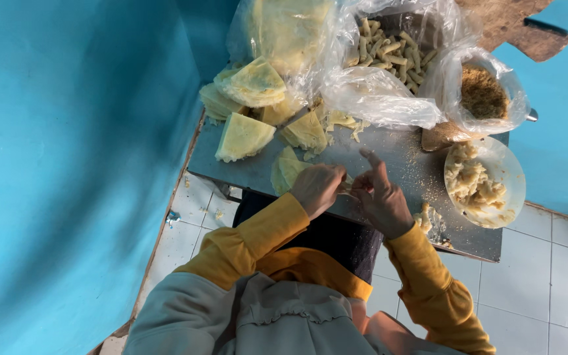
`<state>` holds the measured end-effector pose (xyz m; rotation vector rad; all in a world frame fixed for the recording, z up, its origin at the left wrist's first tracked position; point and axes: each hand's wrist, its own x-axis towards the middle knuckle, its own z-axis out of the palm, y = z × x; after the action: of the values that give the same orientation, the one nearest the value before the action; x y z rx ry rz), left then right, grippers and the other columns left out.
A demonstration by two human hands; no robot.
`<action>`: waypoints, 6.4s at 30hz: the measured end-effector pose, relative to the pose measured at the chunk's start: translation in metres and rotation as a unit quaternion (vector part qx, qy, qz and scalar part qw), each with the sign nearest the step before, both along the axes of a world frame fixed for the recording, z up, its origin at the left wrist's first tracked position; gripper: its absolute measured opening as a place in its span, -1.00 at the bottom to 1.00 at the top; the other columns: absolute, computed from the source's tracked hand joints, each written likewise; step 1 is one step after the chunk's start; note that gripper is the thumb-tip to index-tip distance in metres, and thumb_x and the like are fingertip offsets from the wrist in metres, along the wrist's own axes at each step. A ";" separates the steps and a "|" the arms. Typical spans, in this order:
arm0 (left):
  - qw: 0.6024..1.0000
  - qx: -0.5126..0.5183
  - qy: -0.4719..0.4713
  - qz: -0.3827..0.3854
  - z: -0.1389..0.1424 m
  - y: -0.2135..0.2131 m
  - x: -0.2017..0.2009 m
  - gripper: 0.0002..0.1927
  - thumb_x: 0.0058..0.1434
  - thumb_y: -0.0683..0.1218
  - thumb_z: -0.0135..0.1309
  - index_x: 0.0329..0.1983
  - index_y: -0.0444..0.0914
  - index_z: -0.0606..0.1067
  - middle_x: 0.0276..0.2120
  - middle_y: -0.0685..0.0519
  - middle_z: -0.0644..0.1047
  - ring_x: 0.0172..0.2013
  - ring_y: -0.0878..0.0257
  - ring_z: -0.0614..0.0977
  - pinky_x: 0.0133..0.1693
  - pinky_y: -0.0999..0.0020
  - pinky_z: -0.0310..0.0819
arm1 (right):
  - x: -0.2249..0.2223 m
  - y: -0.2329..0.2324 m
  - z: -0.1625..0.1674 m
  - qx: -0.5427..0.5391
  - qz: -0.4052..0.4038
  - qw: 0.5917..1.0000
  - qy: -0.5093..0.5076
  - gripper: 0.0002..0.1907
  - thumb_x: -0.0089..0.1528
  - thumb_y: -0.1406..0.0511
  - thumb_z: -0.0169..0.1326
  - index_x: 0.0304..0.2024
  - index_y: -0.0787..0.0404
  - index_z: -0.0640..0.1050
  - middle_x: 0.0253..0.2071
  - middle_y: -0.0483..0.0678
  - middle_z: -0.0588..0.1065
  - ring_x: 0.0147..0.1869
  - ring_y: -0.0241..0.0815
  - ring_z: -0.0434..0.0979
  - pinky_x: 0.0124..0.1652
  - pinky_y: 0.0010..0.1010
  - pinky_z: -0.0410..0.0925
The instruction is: The person sits at a metal table and assembles filled pastries. They pick up triangular dough wrappers, place a portion of crumbly filling from a plate onto each wrapper, fold and pinch the dough closed by hand, and set the finished pastry onto a growing stack of completed pieces.
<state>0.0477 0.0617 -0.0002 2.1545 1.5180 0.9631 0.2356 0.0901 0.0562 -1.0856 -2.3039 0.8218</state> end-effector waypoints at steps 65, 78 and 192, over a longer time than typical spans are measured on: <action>0.973 0.149 0.077 0.156 0.048 -0.046 -0.060 -0.86 0.20 -0.18 0.16 -0.19 -0.20 0.50 -0.15 0.06 0.52 0.04 0.12 0.49 0.22 0.02 0.17 | -0.068 -0.023 -0.019 0.102 0.038 0.980 0.168 0.00 0.26 0.55 0.16 0.56 0.15 -0.12 0.40 0.19 0.35 0.18 -0.04 0.65 -0.04 -0.31 0.59; 0.982 -0.013 -0.175 0.070 0.048 -0.049 -0.015 -0.82 0.39 -0.16 0.08 -0.01 -0.30 0.42 -0.23 -0.11 0.56 -0.20 -0.05 0.61 -0.13 0.11 0.47 | -0.020 -0.018 0.008 -0.048 -0.072 0.982 0.168 -0.25 0.28 0.53 0.12 0.47 0.18 0.17 -0.06 0.06 0.61 -0.13 -0.15 0.65 -0.18 -0.39 0.55; 0.971 0.234 0.000 -0.037 0.003 -0.064 -0.034 -0.84 0.21 -0.10 0.27 -0.18 -0.19 0.56 -0.19 0.09 0.52 -0.05 0.12 0.53 0.09 0.16 0.43 | -0.007 -0.039 -0.015 0.180 0.069 0.981 0.013 -0.71 0.19 0.44 0.23 -0.06 0.25 0.48 -0.17 0.04 0.62 -0.08 -0.03 0.65 -0.11 -0.28 0.52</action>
<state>0.0132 -0.0028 0.0024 2.4994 1.2935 1.4088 0.2289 0.0512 0.0408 -0.7586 -2.4047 0.4365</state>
